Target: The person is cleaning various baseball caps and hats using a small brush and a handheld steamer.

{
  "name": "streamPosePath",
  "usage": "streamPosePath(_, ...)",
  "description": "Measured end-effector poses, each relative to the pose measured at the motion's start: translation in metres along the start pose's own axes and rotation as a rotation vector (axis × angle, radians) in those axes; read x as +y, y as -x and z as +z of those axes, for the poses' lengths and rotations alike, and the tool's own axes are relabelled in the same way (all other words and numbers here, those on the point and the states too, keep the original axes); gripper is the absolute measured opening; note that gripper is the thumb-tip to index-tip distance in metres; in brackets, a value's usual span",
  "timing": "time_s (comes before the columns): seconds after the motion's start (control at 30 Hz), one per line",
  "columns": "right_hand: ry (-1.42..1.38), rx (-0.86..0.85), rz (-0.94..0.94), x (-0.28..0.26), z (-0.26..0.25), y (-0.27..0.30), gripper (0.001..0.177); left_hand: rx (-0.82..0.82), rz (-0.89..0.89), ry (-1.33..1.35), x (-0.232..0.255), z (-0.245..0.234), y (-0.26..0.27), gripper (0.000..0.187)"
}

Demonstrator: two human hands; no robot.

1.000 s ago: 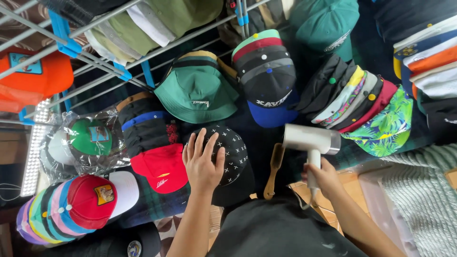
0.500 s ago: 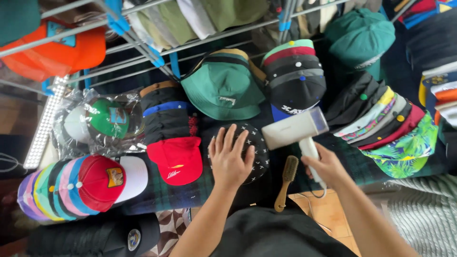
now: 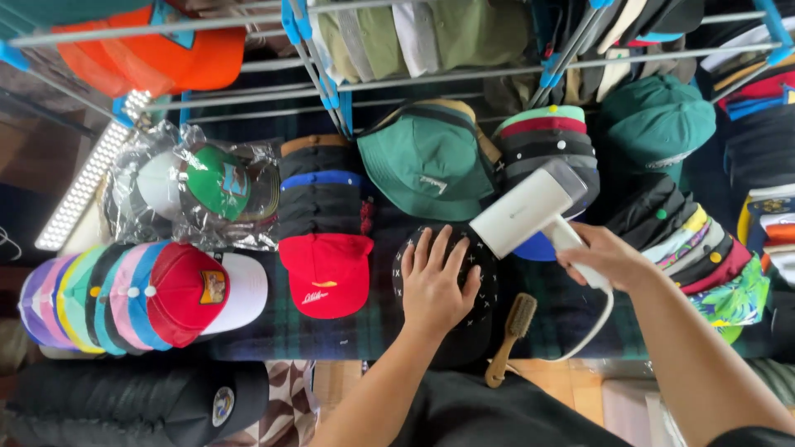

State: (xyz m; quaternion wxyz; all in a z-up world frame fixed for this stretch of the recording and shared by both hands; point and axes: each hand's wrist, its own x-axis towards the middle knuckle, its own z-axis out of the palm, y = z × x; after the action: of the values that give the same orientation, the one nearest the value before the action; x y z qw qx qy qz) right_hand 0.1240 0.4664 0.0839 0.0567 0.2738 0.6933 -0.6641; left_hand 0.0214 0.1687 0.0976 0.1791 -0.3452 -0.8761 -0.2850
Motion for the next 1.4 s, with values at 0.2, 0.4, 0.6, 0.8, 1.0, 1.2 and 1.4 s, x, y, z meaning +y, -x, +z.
streamPosePath(0.2,0.052,-0.087,0.049,-0.01,-0.018,-0.039,0.049,-0.035,-0.036,0.002,-0.001,0.004,0.005,0.047)
streamPosePath(0.4,0.178,-0.11,0.033,-0.036,-0.006,-0.03,0.021,-0.046,-0.049,0.002,-0.001,0.003,0.005,0.057)
streamPosePath(0.6,0.358,-0.037,0.027,-0.077,0.008,0.017,0.064,-0.062,-0.117,0.221,-0.007,0.006,0.009,0.046)
streamPosePath(0.8,0.941,0.06,0.287,-0.148,0.069,0.056,0.076,0.249,-0.531,0.995,-0.03,-0.006,0.019,0.04)
streamPosePath(1.0,1.046,-0.042,-0.276,-0.143,0.099,0.052,0.059,0.021,-0.916,0.916,-0.061,-0.014,0.095,0.056)
streamPosePath(1.2,1.368,-0.311,-0.141,-0.222,0.168,0.03,0.06,-0.763,-1.188,0.732,-0.076,-0.026,0.149,0.07)
streamPosePath(1.4,1.763,-0.396,-0.215,-0.236,0.242,-0.034,0.055,-0.896,-1.094,0.804,-0.075,-0.05,0.15,0.069)
